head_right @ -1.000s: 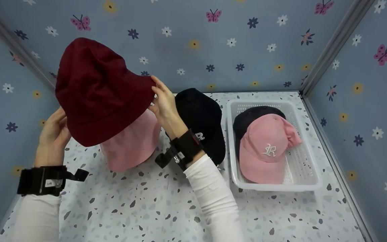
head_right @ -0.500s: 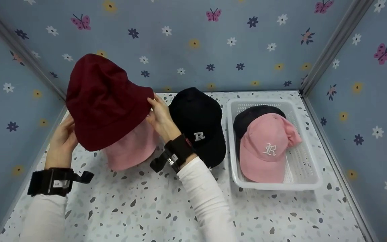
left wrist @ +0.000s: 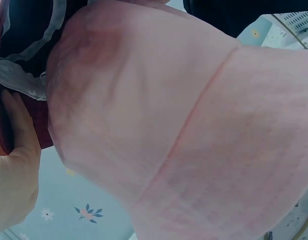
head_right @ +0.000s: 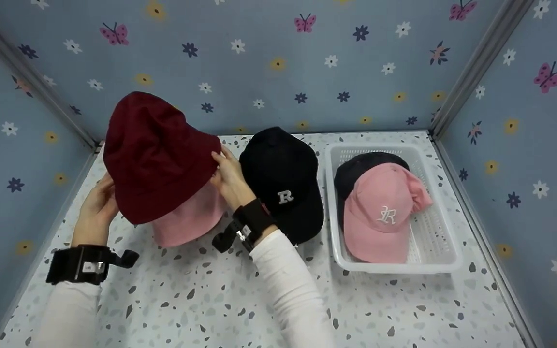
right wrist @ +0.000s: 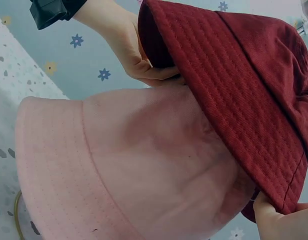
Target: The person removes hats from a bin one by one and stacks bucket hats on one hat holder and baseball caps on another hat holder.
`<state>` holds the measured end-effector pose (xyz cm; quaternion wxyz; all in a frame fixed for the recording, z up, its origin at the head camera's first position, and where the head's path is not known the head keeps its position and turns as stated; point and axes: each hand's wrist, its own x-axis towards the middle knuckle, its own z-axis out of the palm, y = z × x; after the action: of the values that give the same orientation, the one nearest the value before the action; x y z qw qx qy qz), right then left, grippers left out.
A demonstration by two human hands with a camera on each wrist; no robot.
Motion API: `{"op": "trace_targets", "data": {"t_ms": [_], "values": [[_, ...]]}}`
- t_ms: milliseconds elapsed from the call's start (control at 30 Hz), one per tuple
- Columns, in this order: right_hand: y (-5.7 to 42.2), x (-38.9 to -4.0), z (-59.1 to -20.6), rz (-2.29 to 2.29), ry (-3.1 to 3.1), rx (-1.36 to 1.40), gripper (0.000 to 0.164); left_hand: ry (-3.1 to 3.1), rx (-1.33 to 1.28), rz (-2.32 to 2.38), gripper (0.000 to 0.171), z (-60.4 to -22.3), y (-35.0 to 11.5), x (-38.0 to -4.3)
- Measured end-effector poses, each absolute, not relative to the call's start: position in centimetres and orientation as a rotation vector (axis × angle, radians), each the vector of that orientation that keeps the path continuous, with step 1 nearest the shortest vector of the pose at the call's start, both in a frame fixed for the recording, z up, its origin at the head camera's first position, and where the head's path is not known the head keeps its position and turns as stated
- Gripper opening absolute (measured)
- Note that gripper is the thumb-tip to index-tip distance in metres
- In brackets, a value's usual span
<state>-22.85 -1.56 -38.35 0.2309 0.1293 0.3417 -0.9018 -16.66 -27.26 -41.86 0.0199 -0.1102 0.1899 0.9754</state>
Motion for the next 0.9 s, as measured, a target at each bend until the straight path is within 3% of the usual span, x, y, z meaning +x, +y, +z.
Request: {"op": "trace_targets", "data": {"t_ms": [333, 633, 833, 900], "values": [[-1.9, -22.7, -40.1, -2.454, 0.943, 0.423, 0.038, 0.445, -0.255, 3.019, 0.08, -43.8, -27.5, -16.5], [-1.8, -22.0, -41.2, -2.416, 0.993, 0.48, 0.016, 0.666, -0.474, 2.935, 0.065, -43.7, -27.1, -16.5], [-2.2, -22.4, -41.8, -2.424, 1.008, 0.532, 0.022, 0.577, -0.564, 2.93, 0.061, -43.5, -27.2, -16.6], [-2.5, -24.1, -44.3, -2.441, 0.989, 0.513, 0.023, 0.55, -0.612, 2.929, 0.061, -43.5, -27.2, -16.8]]}}
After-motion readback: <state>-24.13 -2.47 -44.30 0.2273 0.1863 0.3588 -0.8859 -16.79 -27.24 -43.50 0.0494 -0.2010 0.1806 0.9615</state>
